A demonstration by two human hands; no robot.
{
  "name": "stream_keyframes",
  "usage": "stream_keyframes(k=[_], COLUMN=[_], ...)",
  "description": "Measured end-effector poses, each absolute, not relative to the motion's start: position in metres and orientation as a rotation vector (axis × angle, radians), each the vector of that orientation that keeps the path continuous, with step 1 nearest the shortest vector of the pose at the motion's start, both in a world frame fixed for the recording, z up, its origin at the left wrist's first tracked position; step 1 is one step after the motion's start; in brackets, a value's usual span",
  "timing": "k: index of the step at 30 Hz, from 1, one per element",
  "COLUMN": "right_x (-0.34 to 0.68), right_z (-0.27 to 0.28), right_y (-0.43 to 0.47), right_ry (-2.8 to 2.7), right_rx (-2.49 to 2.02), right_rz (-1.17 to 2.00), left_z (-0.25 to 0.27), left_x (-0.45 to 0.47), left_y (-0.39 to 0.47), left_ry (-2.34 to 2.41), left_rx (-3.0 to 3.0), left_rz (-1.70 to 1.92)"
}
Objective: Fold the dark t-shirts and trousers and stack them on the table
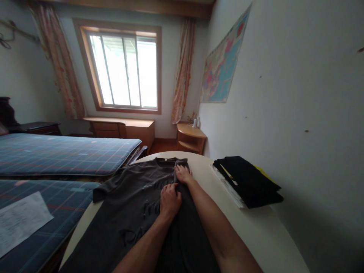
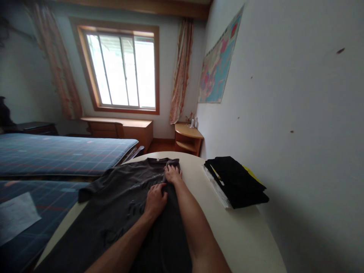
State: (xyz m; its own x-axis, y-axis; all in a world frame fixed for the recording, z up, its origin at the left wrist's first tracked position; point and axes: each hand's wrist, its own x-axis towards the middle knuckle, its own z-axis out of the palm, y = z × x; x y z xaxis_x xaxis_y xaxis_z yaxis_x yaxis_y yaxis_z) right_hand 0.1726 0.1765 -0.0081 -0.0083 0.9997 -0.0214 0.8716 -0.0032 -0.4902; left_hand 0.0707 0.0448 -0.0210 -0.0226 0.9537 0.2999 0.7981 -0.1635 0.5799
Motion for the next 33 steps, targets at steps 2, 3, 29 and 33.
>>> stream_keyframes(k=[2,3,29,33], right_x=[0.177,0.179,0.211,0.195], right_z=[-0.009,-0.009,0.014,0.015], right_y=[0.179,0.181,0.257,0.248], right_ry=[-1.922,-1.901,-1.747,-1.796], right_rx=[-1.958,-1.968,-2.028,-1.997], right_rz=[0.497,0.472,0.203,0.118], left_z=[-0.020,-0.020,-0.022,-0.023], left_x=[0.071,0.071,0.075,0.075], left_y=[0.043,0.043,0.045,0.046], left_ry=[1.856,1.856,1.891,1.899], left_rx=[2.011,2.012,2.003,1.997], left_rz=[0.952,0.950,0.862,0.845])
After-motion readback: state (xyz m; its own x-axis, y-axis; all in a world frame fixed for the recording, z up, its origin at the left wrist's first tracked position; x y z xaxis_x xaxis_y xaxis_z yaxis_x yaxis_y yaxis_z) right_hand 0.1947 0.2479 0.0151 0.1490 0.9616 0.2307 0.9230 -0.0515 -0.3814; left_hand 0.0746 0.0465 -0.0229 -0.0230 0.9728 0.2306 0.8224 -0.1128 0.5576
